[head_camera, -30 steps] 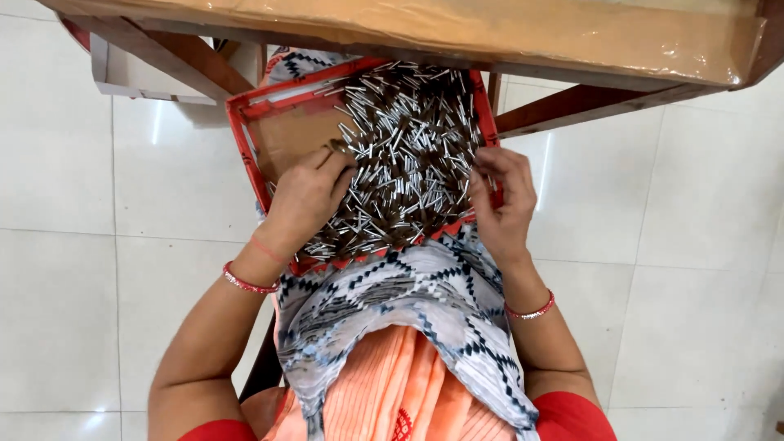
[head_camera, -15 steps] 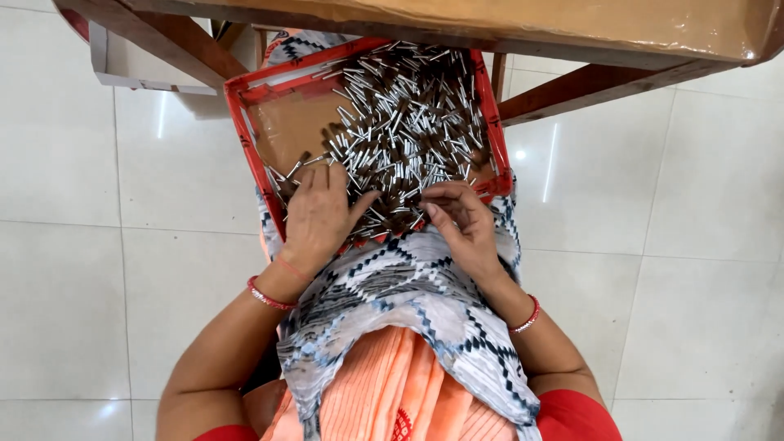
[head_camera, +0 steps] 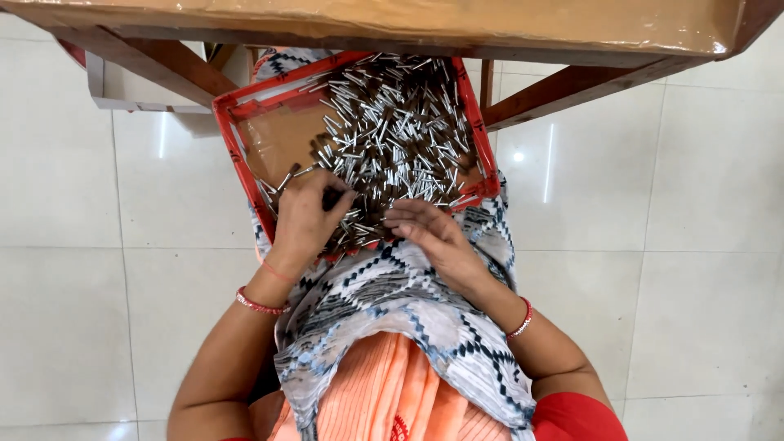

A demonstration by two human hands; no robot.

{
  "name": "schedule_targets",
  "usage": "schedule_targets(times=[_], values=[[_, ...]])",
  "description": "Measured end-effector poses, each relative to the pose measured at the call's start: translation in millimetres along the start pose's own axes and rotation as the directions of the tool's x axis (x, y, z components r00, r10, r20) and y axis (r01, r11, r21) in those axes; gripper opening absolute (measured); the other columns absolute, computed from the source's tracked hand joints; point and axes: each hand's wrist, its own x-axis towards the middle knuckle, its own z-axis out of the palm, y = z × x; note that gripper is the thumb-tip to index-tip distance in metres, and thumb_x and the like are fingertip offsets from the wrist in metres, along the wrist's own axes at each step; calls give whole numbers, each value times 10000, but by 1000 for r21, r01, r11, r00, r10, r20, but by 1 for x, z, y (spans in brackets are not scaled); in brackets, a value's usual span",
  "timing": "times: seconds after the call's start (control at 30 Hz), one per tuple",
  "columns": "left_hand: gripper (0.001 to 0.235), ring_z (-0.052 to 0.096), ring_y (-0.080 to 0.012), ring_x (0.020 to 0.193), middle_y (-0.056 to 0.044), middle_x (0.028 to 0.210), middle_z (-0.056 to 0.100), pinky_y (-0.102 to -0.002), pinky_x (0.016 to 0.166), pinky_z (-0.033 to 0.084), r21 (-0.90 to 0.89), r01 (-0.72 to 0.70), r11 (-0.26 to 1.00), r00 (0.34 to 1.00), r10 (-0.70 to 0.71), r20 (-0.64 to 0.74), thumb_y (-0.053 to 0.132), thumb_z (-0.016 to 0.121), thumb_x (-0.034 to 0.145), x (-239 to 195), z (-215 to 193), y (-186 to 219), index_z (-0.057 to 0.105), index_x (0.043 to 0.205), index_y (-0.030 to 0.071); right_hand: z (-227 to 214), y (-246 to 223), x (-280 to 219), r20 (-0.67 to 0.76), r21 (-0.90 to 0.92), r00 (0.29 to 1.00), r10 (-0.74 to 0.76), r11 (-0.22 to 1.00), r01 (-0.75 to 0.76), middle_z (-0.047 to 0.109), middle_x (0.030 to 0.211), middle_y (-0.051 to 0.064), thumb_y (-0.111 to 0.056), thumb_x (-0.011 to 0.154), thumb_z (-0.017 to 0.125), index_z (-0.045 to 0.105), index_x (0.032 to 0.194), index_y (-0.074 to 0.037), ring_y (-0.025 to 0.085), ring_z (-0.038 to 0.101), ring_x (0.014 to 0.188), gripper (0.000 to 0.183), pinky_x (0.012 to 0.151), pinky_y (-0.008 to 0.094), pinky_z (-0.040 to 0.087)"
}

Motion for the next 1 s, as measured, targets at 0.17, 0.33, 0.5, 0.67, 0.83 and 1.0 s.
schedule_targets(times=[0.17, 0.33, 0.5, 0.67, 0.83, 1.0], values=[[236, 712, -343, 869, -162, 943, 717, -438, 745, 567, -135, -29, 990, 998, 36, 51, 111, 799, 887, -4, -9, 34, 636, 1049, 58, 25, 13, 35, -6, 62, 997, 81, 995, -81, 612, 1382, 103, -186, 1018, 627, 499, 1446, -20, 194, 559, 1306, 476, 1113, 315, 438], [431, 701, -378, 917, -215, 1011, 699, -448, 748, 561, -115, -73, 991, 997, 71, -21, 66, 753, 869, 4, -10, 56, 568, 1253, 4, 18, 70, 75, -61, 367, 997, 56, 930, -30, 626, 1290, 98, -205, 1111, 622, 566, 1358, -7, 188, 564, 1175, 321, 986, 335, 462], [334, 713, -328, 901, -158, 996, 727, -424, 754, 571, -79, -95, 992, 993, 88, -82, 50, 738, 930, -3, -3, 45, 616, 1240, 33, 17, 62, 89, -112, 587, 993, 25, 808, 46, 681, 1208, 161, -202, 1133, 588, 611, 1214, 12, 255, 639, 1148, 230, 1034, 383, 520], [201, 706, -296, 889, -135, 1005, 712, -401, 764, 571, -74, -124, 989, 985, 114, -128, 55, 752, 940, 2, -26, 41, 673, 1125, 60, 22, 22, 80, -63, 611, 997, 34, 791, 12, 673, 1276, 220, -239, 1101, 530, 601, 1214, 13, 326, 629, 1236, 285, 1111, 447, 504], [268, 703, -283, 886, -150, 1040, 682, -381, 750, 583, -158, -176, 972, 979, 156, -131, 92, 786, 911, 5, -30, 49, 660, 1136, 19, 20, 14, 76, -10, 621, 1000, 12, 784, -3, 640, 1368, 221, -256, 1114, 503, 591, 1270, 8, 340, 571, 1340, 319, 1172, 476, 446], [304, 720, -262, 874, -125, 1022, 682, -360, 745, 592, -242, -164, 956, 985, 145, -95, 128, 816, 907, -2, -10, 40, 634, 1113, -4, 24, 13, 78, 58, 683, 998, -26, 730, -21, 595, 1448, 197, -289, 1118, 484, 592, 1296, -30, 353, 496, 1440, 331, 1240, 499, 381]])
